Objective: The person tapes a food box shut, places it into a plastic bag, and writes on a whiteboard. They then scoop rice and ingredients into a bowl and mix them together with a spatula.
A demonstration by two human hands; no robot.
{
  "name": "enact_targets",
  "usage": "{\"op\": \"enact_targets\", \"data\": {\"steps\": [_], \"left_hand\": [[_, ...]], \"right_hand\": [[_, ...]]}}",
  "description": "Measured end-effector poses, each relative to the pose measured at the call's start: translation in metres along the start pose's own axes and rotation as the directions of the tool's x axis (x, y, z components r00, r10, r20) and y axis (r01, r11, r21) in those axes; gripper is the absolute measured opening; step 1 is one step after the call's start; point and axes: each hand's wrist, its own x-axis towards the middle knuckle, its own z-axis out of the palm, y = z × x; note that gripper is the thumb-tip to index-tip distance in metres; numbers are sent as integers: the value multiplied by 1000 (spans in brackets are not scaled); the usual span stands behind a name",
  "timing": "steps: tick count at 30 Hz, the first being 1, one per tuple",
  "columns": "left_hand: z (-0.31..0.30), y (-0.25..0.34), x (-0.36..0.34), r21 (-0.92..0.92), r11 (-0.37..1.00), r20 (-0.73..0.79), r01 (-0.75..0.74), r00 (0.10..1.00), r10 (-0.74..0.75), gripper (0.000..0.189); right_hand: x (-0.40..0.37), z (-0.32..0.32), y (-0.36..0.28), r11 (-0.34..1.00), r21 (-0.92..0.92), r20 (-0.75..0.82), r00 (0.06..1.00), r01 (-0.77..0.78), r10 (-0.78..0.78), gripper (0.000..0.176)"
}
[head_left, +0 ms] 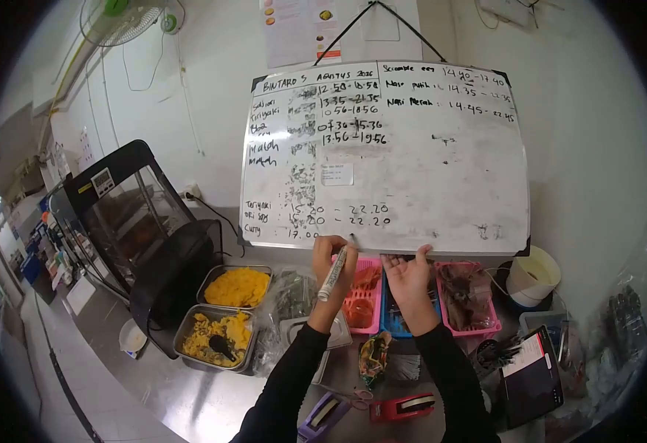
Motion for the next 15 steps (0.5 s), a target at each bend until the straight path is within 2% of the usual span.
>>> {"op": "enact_targets", "data": {"steps": [2, 6, 9, 11, 15], "left_hand": [[1, 3, 1, -19, 1000, 10, -14, 1000, 15, 12], [0, 0, 3, 65, 998, -37, -24, 999, 26, 12], [4, 6, 4, 20, 999, -6, 38, 999, -38, 12], [5, 11, 5, 93, 991, 7, -95, 996, 94, 12], [7, 8, 2, 78, 995, 35, -66, 997, 64, 11]], "right_hand": [[4, -6, 1, 1000, 9, 61, 998, -5, 5, 62], [4, -6, 1, 1000, 15, 37, 999, -12, 12, 63], [4, -3, 2, 1000, 17, 37, 999, -6, 6, 63], [5, -7, 3, 1000, -21, 23, 1000, 11, -10, 63], [6, -6, 2, 1000, -23, 32, 999, -4, 5, 63]]}}
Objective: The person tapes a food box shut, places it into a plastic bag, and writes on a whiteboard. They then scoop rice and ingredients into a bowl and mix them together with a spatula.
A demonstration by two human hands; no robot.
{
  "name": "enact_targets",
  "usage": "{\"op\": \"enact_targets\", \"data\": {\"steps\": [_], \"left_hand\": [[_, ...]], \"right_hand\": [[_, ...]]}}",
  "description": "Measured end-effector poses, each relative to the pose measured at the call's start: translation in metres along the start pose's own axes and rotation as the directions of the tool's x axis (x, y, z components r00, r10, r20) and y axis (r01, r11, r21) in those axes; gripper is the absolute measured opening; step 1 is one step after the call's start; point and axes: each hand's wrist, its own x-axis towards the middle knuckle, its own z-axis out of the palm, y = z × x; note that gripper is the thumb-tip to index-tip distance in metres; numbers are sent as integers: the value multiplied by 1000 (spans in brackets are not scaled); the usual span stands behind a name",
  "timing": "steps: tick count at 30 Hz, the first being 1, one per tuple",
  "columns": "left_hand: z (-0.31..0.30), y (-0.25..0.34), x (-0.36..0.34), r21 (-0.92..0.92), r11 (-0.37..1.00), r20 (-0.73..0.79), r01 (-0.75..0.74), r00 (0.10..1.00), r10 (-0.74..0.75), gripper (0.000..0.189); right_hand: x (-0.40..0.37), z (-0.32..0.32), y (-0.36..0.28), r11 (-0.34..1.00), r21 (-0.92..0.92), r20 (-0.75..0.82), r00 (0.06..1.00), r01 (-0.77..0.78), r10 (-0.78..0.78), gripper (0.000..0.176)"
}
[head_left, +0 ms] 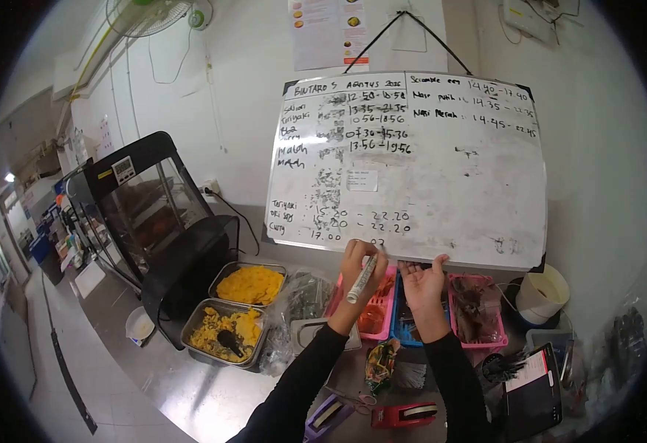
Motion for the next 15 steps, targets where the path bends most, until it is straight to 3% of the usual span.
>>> {"op": "enact_targets", "data": {"steps": [3, 8, 10, 15], "left_hand": [[2, 0, 1, -20, 1000, 4, 2, 1000, -2, 10], [9, 2, -1, -43, 999, 31, -18, 999, 20, 10], [13, 2, -1, -75, 996, -16, 57, 998, -58, 11], [13, 2, 0, -50, 999, 26, -13, 1000, 14, 13]], "right_hand": [[-1, 3, 0, 1000, -5, -53, 998, 16, -16, 64], [-1, 0, 1, 998, -38, 7, 999, 48, -48, 62], [-4, 5, 2, 998, -35, -1, 998, 58, -58, 61], [-4, 2, 2, 998, -17, 31, 998, 52, -52, 57]]}}
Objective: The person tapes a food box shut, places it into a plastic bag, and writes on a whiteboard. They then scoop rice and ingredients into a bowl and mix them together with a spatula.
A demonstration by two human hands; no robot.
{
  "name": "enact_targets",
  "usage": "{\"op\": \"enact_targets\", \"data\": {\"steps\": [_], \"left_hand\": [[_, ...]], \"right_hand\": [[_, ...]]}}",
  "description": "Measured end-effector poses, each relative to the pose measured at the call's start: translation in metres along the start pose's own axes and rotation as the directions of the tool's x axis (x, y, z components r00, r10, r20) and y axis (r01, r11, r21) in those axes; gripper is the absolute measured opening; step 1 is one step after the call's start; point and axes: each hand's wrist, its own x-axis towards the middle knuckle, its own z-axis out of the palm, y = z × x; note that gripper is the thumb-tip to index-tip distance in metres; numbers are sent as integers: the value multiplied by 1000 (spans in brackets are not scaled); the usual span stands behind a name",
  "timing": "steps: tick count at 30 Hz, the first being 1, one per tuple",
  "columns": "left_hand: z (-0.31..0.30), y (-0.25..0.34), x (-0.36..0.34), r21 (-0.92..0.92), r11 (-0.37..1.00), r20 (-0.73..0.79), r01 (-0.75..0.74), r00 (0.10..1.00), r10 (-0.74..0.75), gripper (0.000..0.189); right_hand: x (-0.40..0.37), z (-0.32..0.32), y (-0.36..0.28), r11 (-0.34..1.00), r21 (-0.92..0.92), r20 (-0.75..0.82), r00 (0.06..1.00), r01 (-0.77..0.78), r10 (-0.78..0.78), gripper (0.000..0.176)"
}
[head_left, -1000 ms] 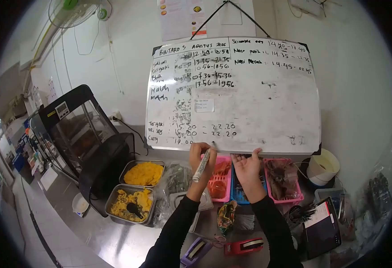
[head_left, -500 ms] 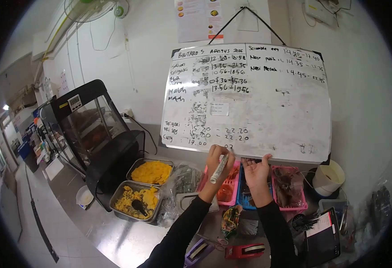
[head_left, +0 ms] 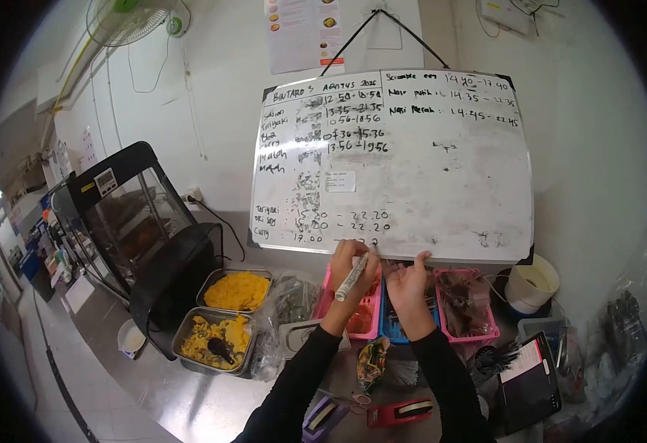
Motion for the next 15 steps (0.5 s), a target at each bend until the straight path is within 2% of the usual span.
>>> {"op": "enact_targets", "data": {"steps": [2, 4, 5, 7, 8, 10, 13, 15], "left_hand": [[2, -2, -1, 50, 999, -27, -6, 1000, 7, 13], [5, -1, 0, -69, 998, -31, -11, 999, 9, 14], [5, -1, -1, -68, 998, -31, -10, 999, 8, 14], [5, -1, -2, 69, 994, 64, -83, 995, 79, 14], [5, -2, -2, 69, 994, 62, -82, 995, 78, 14], [5, -5, -1, 53, 998, 29, -17, 999, 15, 14], [2, -1, 1, 45, 994, 26, -100, 995, 99, 12], [-7, 5, 1, -28, 999, -6, -41, 999, 41, 11]], "right_hand": [[0, 0, 1, 1000, -18, -1, 1000, 8, -8, 58], [0, -2, 1, 1000, -28, 1, 1000, 3, -3, 57], [1, -3, 1, 999, -41, 4, 1000, -2, 2, 57], [3, -7, 1, 999, -55, 20, 1000, 3, -2, 57], [4, -9, 1, 998, -68, 37, 999, 10, -7, 57], [2, -4, 1, 999, -47, 17, 1000, -2, 3, 57], [4, -6, 2, 1000, -26, 17, 1000, -14, 14, 57], [10, -12, 2, 1000, -29, 35, 999, -9, 10, 59]]}}
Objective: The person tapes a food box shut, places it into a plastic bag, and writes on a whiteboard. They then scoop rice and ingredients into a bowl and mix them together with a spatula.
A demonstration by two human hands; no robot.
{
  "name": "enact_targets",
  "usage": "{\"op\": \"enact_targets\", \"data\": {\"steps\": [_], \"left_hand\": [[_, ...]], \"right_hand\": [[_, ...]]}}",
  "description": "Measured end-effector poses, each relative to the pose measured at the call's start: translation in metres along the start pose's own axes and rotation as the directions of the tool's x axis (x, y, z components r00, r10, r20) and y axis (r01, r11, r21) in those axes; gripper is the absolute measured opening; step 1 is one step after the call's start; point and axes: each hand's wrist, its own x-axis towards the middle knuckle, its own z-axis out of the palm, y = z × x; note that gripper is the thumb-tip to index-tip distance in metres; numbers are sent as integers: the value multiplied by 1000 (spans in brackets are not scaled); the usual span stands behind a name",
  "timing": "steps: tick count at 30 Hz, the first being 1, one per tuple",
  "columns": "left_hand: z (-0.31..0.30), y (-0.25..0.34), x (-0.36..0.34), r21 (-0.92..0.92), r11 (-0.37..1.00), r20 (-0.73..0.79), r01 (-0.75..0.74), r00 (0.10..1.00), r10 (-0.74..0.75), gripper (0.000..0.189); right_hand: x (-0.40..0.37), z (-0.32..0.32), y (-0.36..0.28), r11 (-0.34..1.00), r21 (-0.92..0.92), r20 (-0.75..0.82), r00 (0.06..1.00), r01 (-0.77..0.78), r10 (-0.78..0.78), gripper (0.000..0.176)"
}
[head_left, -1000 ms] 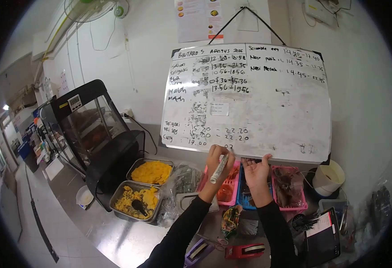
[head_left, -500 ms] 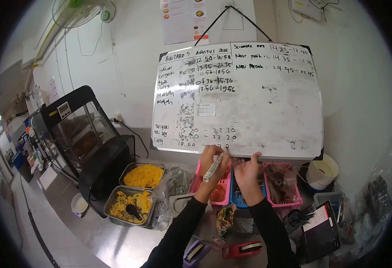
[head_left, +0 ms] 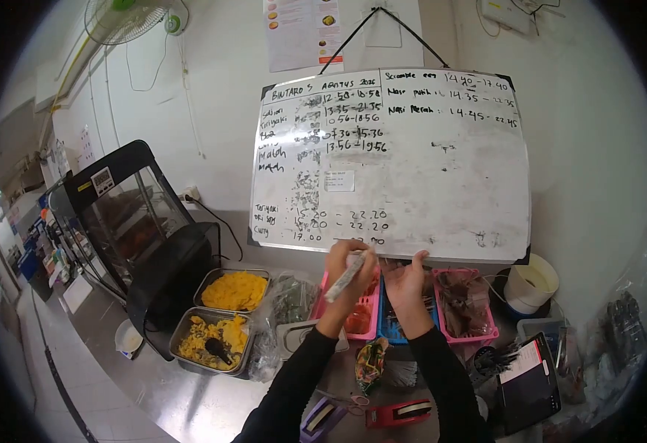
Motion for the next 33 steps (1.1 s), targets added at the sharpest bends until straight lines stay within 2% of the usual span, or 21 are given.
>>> {"op": "enact_targets", "data": {"steps": [2, 4, 8, 10, 12, 15, 16, 17, 18, 20, 21, 22, 23, 24, 25, 26, 27, 29, 31, 32, 33], "left_hand": [[-17, 17, 3, -77, 996, -28, 55, 998, -57, 9], [-44, 39, 2, -370, 837, 37, 402, 907, -420, 11], [-102, 44, -21, -79, 980, 53, 182, 983, -178, 11], [-132, 47, -48, 24, 987, 71, 156, 985, -157, 12], [-160, 47, -88, 42, 979, 57, 198, 978, -200, 16], [-188, 58, -133, 209, 935, 189, 287, 926, -327, 18], [-188, 75, -139, 141, 851, 132, 505, 843, -522, 11], [-191, 86, -146, 63, 715, 90, 696, 710, -699, 11], [-198, 85, -161, 64, 707, 95, 704, 701, -707, 11], [-212, 82, -186, -271, 543, -41, 794, 554, -831, 11], [-208, 90, -184, -355, 516, -40, 779, 539, -842, 11], [-202, 99, -181, -299, 528, -51, 795, 539, -841, 12], [-200, 105, -183, -236, 571, -18, 786, 584, -812, 17], [-197, 110, -186, -176, 613, 21, 770, 625, -780, 23], [-188, 114, -184, -358, 580, 50, 732, 635, -771, 19], [-178, 120, -184, -529, 518, 72, 672, 644, -762, 20], [-174, 127, -188, -473, 505, 116, 722, 619, -777, 29], [-164, 144, -190, -545, 480, 178, 687, 655, -735, 27], [-162, 161, -192, -582, 440, 201, 684, 645, -737, 26], [-165, 168, -200, -561, 456, 262, 690, 671, -693, 24], [-168, 175, -203, -534, 472, 322, 702, 685, -654, 22]], "right_hand": [[14, -6, 2, 994, 95, -139, 988, -48, 61, 61], [40, -26, 6, 995, 100, -136, 990, -18, 32, 61], [102, -68, 13, 994, 91, -157, 987, 54, -39, 64], [130, -82, 14, 993, 105, -166, 986, 50, -32, 63], [151, -88, 16, 993, 112, -178, 984, 45, -24, 63], [164, -89, 14, 992, 124, -295, 955, -3, 40, 58], [159, -86, 11, 1000, -8, -297, 955, -4, 2, 48], [151, -85, 9, 990, -143, -297, 954, -8, -35, 41], [140, -87, 8, 989, -146, -309, 951, -10, -36, 41], [115, -89, 5, 830, -555, -136, 991, -63, -17, 32], [93, -81, 2, 827, -557, -150, 989, -71, -17, 32], [61, -66, -1, 703, -706, 32, 988, -83, 149, 27], [30, -52, -2, 559, -828, 175, 923, -50, 341, 22], [-3, -47, 1, 520, -854, 294, 851, 30, 435, 18], [-40, -36, 3, 487, -865, 398, 753, 119, 523, 14], [-78, -24, -3, 354, -917, 378, 690, 185, 618, 11], [-117, -4, -10, 219, -941, 336, 621, 260, 708, 11], [-177, 7, -14, 222, -781, 562, 501, 584, 658, 20], [-227, 11, -19, 180, -847, 490, 603, 501, 630, 22], [-249, 11, -22, 169, -845, 487, 600, 507, 635, 22], [-265, 13, -24, 110, -858, 466, 669, 502, 579, 23]]}}
